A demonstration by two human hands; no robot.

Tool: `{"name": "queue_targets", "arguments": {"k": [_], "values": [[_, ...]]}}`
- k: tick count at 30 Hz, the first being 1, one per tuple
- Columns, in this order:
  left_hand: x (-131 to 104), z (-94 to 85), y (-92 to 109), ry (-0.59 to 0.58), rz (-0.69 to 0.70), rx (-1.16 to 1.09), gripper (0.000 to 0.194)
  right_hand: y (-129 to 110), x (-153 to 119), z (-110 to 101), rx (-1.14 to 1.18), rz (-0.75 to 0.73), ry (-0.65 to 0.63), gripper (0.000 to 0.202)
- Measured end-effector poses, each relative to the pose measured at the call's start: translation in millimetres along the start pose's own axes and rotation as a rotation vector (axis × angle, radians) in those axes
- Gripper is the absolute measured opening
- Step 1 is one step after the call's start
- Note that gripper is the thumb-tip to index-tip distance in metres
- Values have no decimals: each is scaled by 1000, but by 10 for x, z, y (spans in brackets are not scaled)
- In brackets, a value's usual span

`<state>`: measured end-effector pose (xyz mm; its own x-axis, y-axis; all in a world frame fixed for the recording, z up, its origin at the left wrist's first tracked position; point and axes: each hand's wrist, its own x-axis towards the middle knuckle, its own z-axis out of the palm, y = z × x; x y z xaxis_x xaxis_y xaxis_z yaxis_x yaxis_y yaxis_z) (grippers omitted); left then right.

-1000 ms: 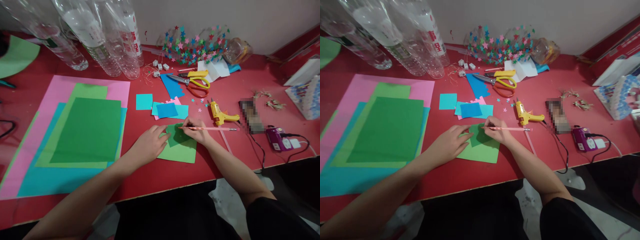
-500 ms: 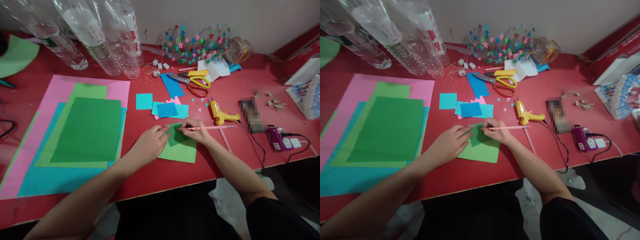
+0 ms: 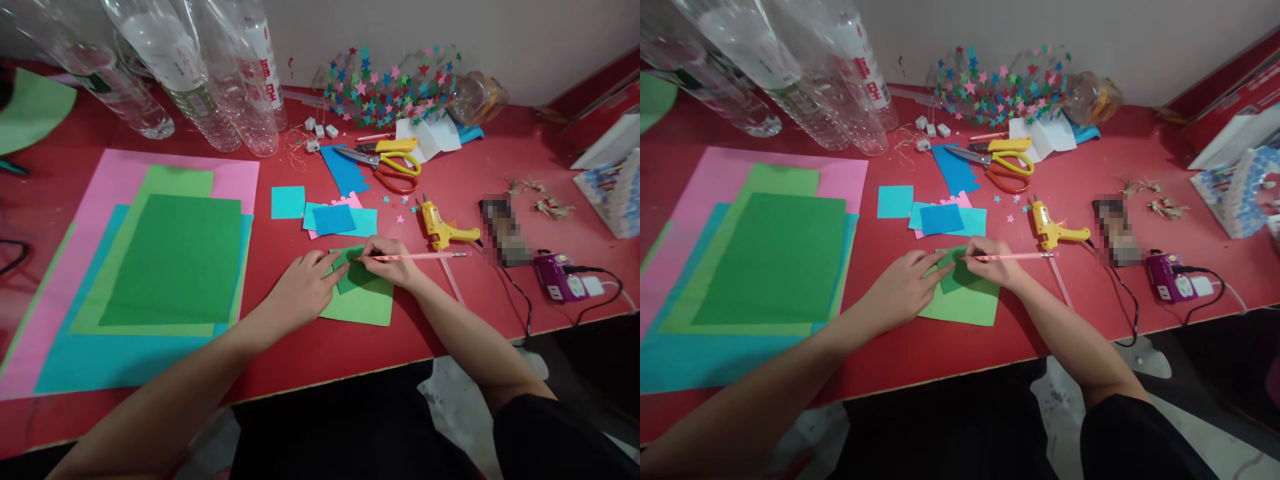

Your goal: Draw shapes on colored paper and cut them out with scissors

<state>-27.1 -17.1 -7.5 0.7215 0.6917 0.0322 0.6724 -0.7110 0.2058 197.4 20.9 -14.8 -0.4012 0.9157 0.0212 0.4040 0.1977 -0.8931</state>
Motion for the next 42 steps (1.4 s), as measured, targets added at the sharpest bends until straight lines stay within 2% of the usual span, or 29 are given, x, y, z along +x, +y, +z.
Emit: {"name": "queue_targets", "arguments": {"k": [8, 19, 26, 42], "values": [[2, -9, 5, -16, -7, 15, 45, -17, 6, 17, -32, -25, 26, 12], [-4, 8, 9, -4, -8, 22, 45, -5, 3, 59, -50, 46, 128, 12], [-7, -3, 16, -16, -12, 26, 46, 41, 0, 51, -74, -13, 120, 11], [-3, -24, 22, -65, -25, 14, 47, 58, -20, 40, -80, -29, 104, 11]]}}
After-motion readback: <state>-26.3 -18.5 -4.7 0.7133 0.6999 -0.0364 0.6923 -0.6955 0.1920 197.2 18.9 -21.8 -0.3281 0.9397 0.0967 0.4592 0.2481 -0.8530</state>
